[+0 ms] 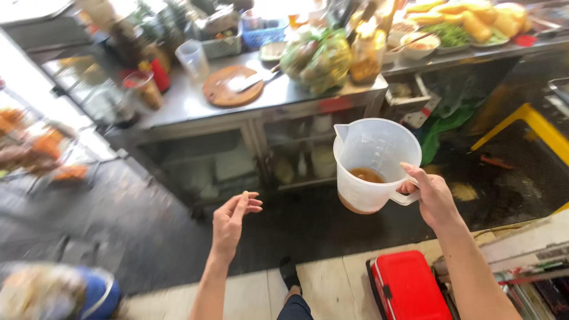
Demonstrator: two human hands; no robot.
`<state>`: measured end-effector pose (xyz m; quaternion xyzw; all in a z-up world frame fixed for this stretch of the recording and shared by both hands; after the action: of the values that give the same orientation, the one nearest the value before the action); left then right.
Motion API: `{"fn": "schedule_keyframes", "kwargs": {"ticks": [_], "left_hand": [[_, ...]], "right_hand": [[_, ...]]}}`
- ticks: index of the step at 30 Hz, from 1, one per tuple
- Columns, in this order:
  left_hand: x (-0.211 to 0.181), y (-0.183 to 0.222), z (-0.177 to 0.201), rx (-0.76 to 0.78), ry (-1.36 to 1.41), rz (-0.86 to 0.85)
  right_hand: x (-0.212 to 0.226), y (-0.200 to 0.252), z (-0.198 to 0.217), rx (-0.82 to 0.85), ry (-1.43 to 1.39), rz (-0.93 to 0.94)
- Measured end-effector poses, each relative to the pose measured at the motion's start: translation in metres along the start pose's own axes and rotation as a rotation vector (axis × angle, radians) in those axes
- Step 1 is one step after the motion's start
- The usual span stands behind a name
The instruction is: Preparing a beverage by mixing a dark concentrate with water from a large jug.
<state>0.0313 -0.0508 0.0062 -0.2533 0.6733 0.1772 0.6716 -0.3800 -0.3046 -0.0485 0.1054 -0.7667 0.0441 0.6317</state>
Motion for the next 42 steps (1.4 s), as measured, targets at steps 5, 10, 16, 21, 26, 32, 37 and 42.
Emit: {"fn": "schedule_keyframes", "kwargs": {"ticks": [5,10,16,21,26,32,37,42], "left_hand": [[-0.021,-0.196,-0.048,0.182,-0.026,-0.214],[-0.089,-0.391,-0.151,0.262,-0.223,-0.436],[-0.169,-0.599,-0.306,0.137,-0.371,-0.712],[-0.187,-0.73,-0.403,0.013,-0.392,-0.802],[-0.181,-0.83,-0.461,-0.148,-0.437,-0.742],[-0.185,-0.876,-0.484,-0.184,-0.532,-0.769],[-0.161,-0.908,-0.501,-0.092,-0.638,-1.006],[-0.239,-0.811,-0.479,0.135,-0.415,-1.08]], "right_hand": [[0.039,-0.073,-0.014,-0.118,0.012,0.031],[0.055,-0.121,-0.006,-0.222,0.058,0.0],[-0.001,-0.195,0.08,-0.377,0.105,-0.021],[-0.012,-0.245,0.112,-0.369,0.062,-0.12],[-0.074,-0.306,0.203,-0.447,0.18,-0.448],[-0.13,-0.349,0.29,-0.468,0.368,-0.485],[-0.159,-0.355,0.336,-0.534,0.329,-0.454],[-0.197,-0.372,0.368,-0.435,0.016,-0.581]]}}
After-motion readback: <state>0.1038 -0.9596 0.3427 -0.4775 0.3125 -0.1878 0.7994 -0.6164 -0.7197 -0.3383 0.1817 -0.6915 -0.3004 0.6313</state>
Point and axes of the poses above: each hand's wrist, its own y-axis away from the middle knuckle, its own z-axis out of the back of the hand, x = y × z, the point moved 6 cm from there along -y, towards the middle knuckle, and after that the axes turned 4 degrees about -x, right-handed, at the moved point
